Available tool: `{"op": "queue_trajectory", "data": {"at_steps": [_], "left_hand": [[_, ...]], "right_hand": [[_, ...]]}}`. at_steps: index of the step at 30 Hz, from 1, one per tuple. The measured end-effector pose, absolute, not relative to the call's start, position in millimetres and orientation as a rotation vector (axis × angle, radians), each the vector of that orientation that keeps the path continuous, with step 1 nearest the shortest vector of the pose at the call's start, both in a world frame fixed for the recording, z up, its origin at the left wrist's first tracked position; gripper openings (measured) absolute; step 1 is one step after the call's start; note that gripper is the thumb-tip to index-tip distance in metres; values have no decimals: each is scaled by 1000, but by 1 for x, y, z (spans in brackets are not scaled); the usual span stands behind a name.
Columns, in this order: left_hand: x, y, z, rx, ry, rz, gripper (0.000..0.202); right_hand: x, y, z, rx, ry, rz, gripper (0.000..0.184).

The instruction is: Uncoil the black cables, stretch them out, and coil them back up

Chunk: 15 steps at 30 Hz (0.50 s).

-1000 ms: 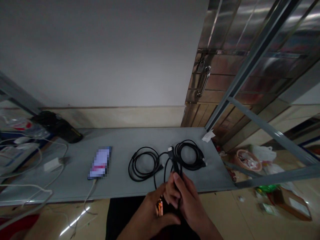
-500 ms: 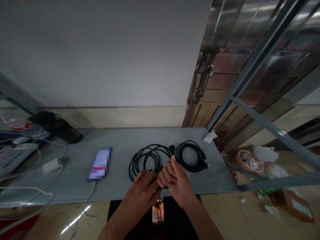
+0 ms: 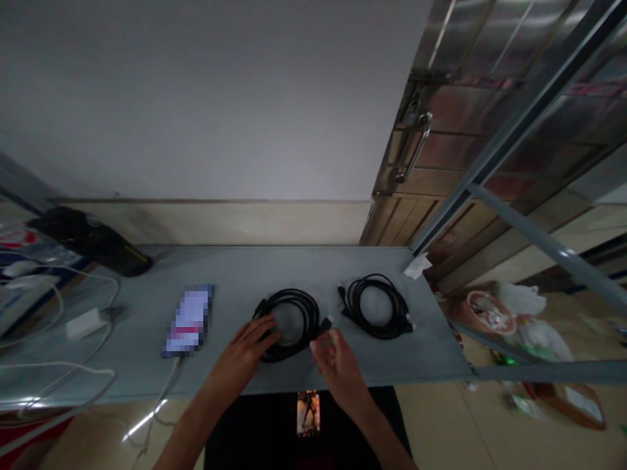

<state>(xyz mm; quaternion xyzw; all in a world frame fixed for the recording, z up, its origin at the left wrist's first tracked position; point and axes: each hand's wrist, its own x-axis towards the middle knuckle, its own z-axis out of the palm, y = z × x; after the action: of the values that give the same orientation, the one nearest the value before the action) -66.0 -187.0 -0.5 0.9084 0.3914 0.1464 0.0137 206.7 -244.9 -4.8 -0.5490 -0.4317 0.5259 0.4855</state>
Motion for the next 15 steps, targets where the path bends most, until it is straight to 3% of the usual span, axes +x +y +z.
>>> {"op": "queue_trajectory", "data": {"at_steps": [4, 6, 9, 12, 15], "left_hand": [[-68, -193, -13, 2614, 1267, 614, 71], [-68, -193, -15, 2550, 1254, 699, 61], [-69, -193, -11, 2494, 1251, 748, 51], [-71, -198, -5, 2444, 1256, 773, 42], [-72, -207, -6, 2364, 1280, 860, 43]], "right_hand": [[225, -311, -20, -1371, -1242, 1045, 32], [234, -343, -46, -1325, -1437, 1070, 25], [239, -373, -104, -1517, -1616, 1252, 25], [235, -381, -162, -1862, -1621, 1333, 41], [225, -371, -198, -1944, -1576, 1347, 51]]}}
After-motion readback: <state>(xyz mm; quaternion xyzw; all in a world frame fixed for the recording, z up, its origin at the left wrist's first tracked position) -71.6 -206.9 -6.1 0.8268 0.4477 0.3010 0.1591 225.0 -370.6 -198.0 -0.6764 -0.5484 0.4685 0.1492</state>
